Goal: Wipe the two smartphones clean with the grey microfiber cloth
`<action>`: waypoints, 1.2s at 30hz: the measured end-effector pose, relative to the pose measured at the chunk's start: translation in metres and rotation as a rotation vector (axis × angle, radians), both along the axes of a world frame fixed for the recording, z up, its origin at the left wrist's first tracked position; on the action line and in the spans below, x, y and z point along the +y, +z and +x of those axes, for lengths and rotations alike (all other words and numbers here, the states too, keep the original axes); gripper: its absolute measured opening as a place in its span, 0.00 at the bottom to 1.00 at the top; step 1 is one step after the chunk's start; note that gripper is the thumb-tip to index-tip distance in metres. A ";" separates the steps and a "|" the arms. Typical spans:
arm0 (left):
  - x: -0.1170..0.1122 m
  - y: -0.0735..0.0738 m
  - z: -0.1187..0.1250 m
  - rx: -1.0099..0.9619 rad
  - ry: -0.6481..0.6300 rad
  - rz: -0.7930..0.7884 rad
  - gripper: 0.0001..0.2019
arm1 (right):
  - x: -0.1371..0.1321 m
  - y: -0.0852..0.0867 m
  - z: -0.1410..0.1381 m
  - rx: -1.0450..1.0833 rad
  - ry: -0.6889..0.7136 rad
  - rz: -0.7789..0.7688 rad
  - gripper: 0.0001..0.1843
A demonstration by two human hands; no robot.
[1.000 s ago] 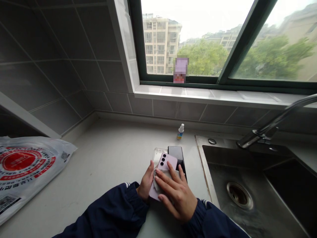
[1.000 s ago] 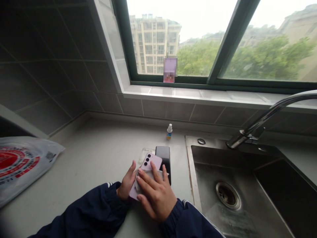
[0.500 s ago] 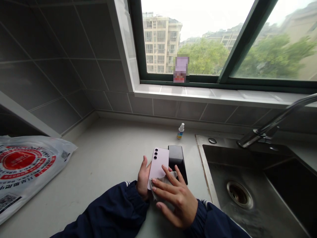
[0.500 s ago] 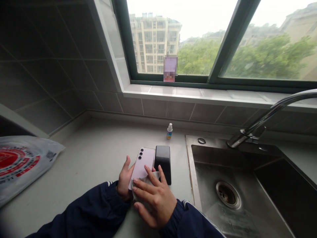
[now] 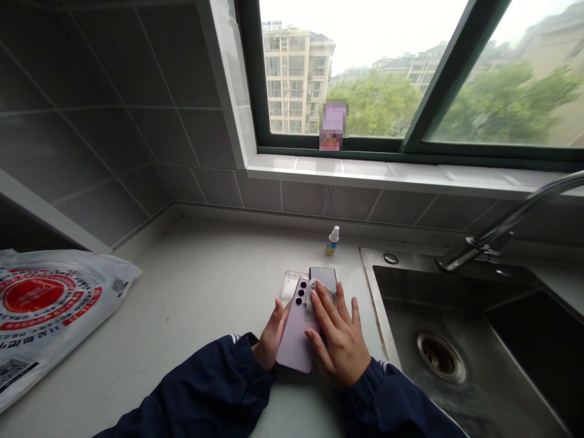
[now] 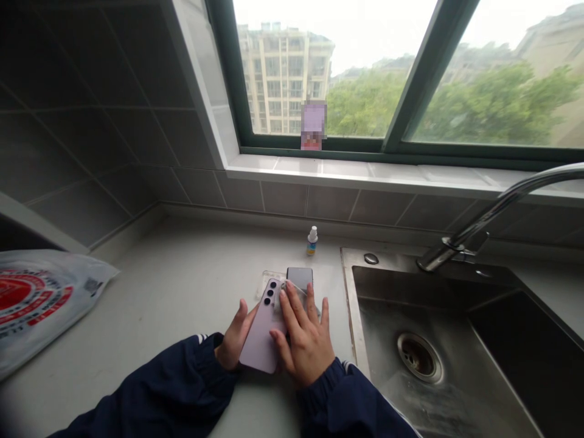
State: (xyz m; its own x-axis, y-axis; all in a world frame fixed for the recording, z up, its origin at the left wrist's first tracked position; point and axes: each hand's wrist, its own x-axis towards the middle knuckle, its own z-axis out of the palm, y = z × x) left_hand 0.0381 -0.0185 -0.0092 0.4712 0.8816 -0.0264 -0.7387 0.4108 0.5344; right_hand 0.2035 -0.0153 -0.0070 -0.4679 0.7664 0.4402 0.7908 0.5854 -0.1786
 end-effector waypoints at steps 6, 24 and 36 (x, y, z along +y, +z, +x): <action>-0.004 -0.001 0.000 0.105 -0.073 0.072 0.40 | 0.000 0.000 0.000 0.059 -0.014 -0.018 0.36; -0.009 -0.003 0.000 0.100 -0.115 0.046 0.40 | -0.002 0.010 0.002 0.116 0.122 0.010 0.36; -0.006 0.001 0.003 0.056 -0.104 0.121 0.34 | -0.004 0.006 -0.001 0.054 0.150 0.046 0.35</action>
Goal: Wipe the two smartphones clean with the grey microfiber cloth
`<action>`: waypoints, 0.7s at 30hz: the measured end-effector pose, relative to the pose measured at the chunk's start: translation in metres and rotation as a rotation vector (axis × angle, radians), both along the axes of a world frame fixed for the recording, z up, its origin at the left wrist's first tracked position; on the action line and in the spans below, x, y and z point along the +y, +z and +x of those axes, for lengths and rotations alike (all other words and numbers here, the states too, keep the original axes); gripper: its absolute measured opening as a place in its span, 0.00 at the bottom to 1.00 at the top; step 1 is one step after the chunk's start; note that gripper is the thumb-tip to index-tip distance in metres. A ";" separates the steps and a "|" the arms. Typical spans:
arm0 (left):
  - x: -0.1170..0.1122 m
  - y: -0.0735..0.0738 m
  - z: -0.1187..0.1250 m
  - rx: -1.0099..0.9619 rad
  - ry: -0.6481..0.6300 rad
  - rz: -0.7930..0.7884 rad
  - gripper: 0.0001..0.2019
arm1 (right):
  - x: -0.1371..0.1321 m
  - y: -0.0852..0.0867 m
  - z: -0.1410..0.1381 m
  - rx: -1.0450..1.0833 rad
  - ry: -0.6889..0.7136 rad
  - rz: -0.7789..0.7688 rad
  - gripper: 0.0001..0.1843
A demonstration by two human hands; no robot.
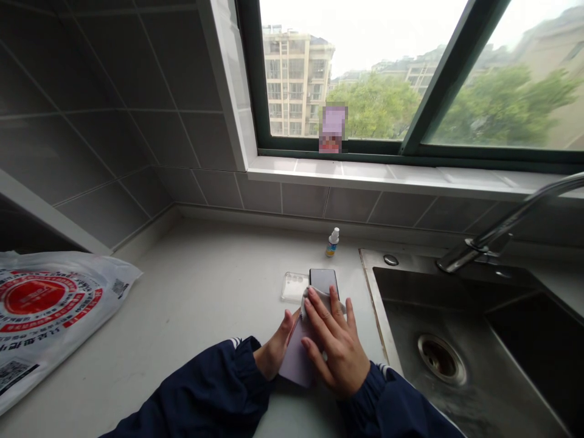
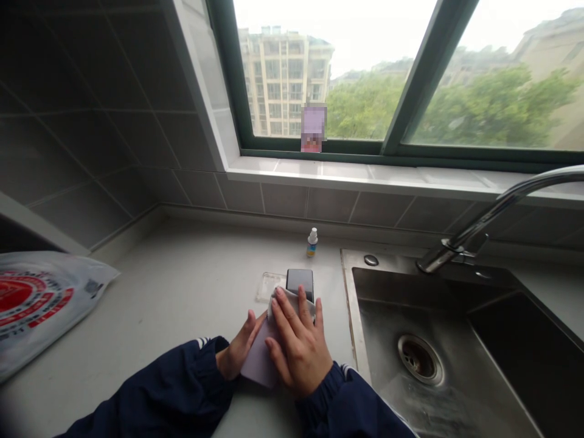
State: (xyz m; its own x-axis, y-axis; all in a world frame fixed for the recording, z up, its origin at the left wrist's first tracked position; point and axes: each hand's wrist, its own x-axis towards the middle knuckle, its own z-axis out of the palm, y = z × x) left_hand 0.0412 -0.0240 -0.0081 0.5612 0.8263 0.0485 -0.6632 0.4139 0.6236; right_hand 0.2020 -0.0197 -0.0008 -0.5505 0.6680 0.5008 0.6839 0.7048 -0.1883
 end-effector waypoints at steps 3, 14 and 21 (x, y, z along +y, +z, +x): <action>0.001 0.000 0.000 0.011 0.088 -0.031 0.31 | -0.004 0.001 -0.003 -0.031 0.035 0.016 0.34; 0.004 -0.005 -0.002 -0.043 0.175 -0.226 0.33 | -0.008 0.001 -0.009 -0.057 0.136 0.027 0.32; 0.007 -0.001 -0.004 -0.029 0.209 -0.279 0.36 | -0.013 0.006 -0.011 -0.077 0.220 -0.007 0.30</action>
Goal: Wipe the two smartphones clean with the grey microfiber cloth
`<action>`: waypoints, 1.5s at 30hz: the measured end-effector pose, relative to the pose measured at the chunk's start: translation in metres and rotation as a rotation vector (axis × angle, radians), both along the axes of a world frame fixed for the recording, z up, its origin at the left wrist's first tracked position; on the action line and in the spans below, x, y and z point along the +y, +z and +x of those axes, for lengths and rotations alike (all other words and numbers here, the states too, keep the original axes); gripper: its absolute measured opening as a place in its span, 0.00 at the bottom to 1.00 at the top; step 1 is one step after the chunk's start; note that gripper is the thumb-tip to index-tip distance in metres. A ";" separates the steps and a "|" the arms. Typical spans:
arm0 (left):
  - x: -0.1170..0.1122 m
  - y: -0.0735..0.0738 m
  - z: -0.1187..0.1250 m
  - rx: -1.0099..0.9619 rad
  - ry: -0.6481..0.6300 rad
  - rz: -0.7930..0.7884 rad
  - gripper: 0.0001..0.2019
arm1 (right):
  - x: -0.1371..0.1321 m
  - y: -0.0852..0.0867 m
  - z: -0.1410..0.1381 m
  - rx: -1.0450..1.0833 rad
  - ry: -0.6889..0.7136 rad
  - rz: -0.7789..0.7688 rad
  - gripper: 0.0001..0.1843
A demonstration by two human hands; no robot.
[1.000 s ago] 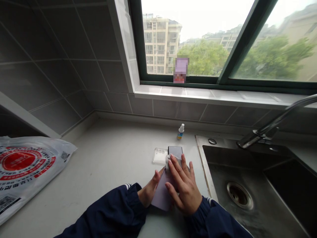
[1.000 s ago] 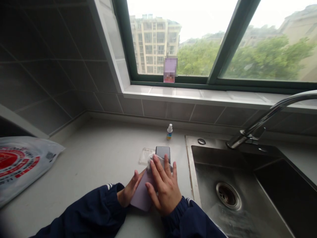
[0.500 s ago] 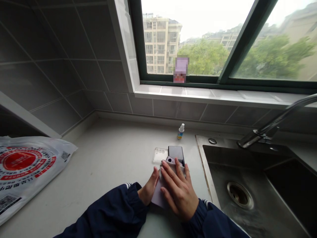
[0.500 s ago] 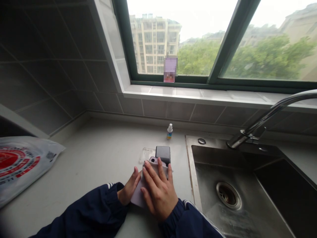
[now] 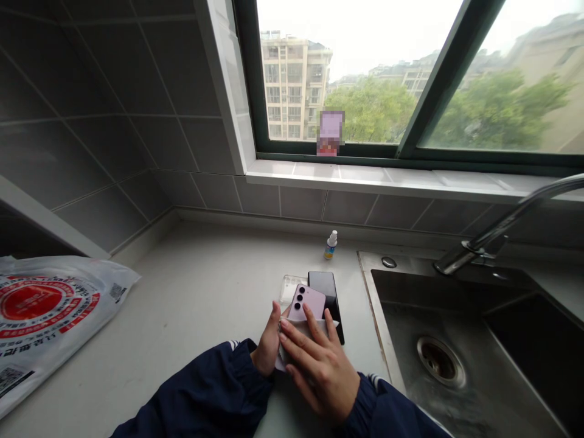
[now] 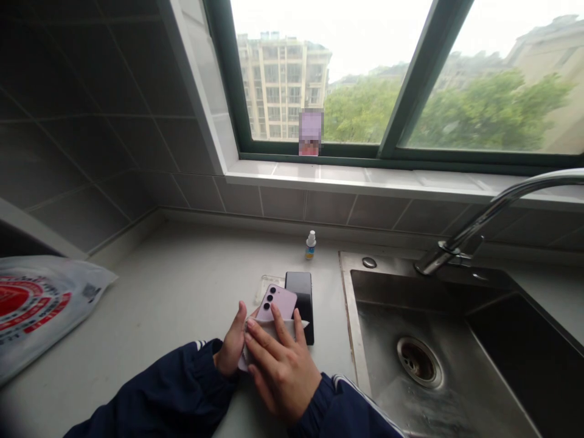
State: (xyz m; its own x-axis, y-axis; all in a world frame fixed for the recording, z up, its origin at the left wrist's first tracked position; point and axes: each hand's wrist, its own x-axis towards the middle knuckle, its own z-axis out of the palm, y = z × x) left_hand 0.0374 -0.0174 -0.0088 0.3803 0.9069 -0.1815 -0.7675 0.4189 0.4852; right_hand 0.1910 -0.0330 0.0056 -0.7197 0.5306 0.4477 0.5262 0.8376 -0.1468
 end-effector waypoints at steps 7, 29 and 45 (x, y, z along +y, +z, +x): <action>0.004 0.011 -0.005 0.071 0.083 -0.173 0.42 | -0.006 -0.001 -0.007 0.067 0.030 -0.019 0.25; 0.010 0.026 -0.014 0.102 0.248 -0.136 0.42 | 0.002 -0.007 0.003 0.067 -0.107 0.040 0.26; -0.003 0.011 0.000 -0.021 -0.121 0.189 0.39 | 0.010 -0.019 0.006 0.196 -0.414 -0.084 0.33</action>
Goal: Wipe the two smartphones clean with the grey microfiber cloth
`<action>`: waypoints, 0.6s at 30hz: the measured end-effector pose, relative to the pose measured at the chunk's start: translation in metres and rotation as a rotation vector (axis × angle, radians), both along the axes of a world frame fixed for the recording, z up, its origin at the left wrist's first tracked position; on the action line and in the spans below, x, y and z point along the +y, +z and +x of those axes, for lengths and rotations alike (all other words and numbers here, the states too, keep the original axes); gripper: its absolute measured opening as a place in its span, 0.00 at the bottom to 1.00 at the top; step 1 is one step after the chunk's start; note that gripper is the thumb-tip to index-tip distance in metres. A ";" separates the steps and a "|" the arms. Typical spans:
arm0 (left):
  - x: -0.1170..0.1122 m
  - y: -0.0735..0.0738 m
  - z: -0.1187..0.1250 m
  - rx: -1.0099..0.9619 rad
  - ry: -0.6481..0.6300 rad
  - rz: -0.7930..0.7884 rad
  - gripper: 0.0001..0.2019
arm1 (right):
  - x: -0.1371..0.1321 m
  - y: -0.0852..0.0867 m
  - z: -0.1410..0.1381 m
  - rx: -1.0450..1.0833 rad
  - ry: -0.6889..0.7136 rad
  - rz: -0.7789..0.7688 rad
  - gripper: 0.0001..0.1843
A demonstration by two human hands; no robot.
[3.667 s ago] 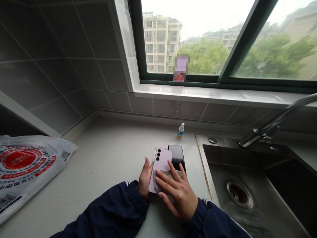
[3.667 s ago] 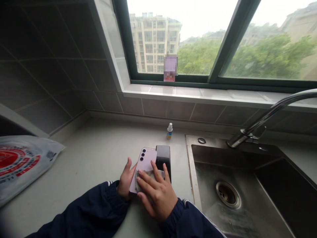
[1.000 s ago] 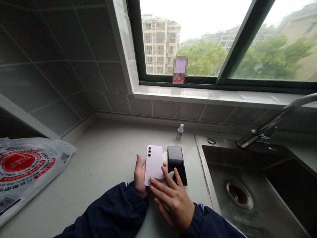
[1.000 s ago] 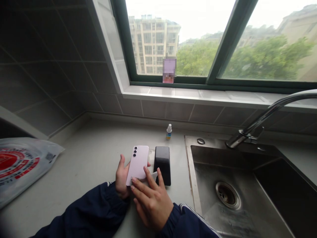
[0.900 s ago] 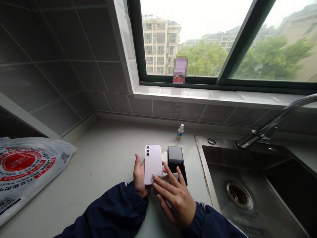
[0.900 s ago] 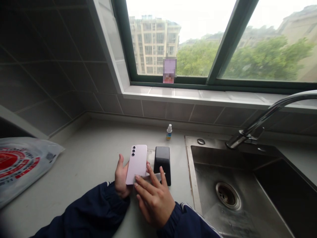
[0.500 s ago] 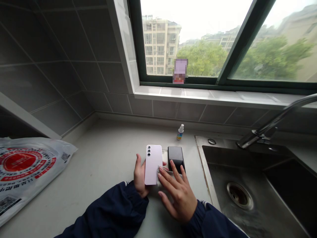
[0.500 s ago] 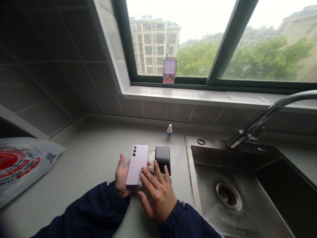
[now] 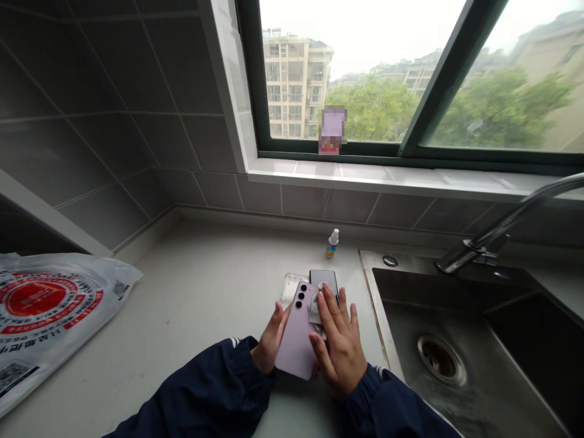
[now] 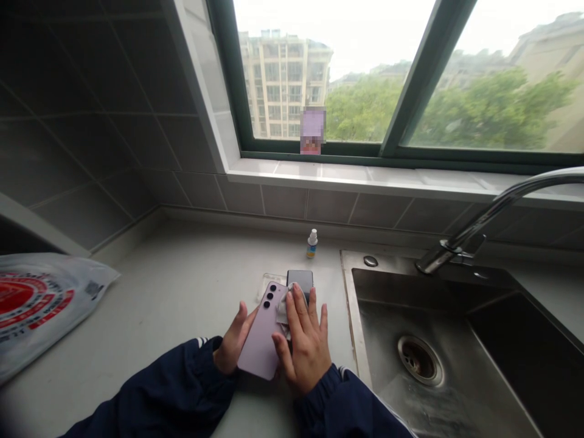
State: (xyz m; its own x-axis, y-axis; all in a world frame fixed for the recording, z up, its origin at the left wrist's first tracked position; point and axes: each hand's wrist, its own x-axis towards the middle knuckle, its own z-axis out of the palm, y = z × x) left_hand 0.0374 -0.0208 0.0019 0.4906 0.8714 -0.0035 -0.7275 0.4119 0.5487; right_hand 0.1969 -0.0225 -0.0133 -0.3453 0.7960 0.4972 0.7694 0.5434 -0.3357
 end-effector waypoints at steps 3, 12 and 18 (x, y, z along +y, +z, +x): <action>-0.002 -0.004 -0.001 0.031 -0.097 0.075 0.39 | 0.001 0.003 0.002 0.053 0.008 0.010 0.33; -0.009 -0.015 -0.003 0.212 -0.064 0.200 0.38 | -0.002 0.011 0.003 0.113 0.118 0.031 0.34; -0.007 -0.008 0.004 0.179 0.017 0.318 0.37 | -0.002 0.012 0.003 0.061 0.165 0.042 0.34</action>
State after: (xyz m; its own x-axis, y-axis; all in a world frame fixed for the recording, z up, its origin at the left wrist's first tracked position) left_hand 0.0412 -0.0278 -0.0057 0.4918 0.8510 0.1841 -0.6138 0.1889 0.7665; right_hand 0.1999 -0.0243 -0.0010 -0.4381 0.7090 0.5527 0.6473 0.6754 -0.3533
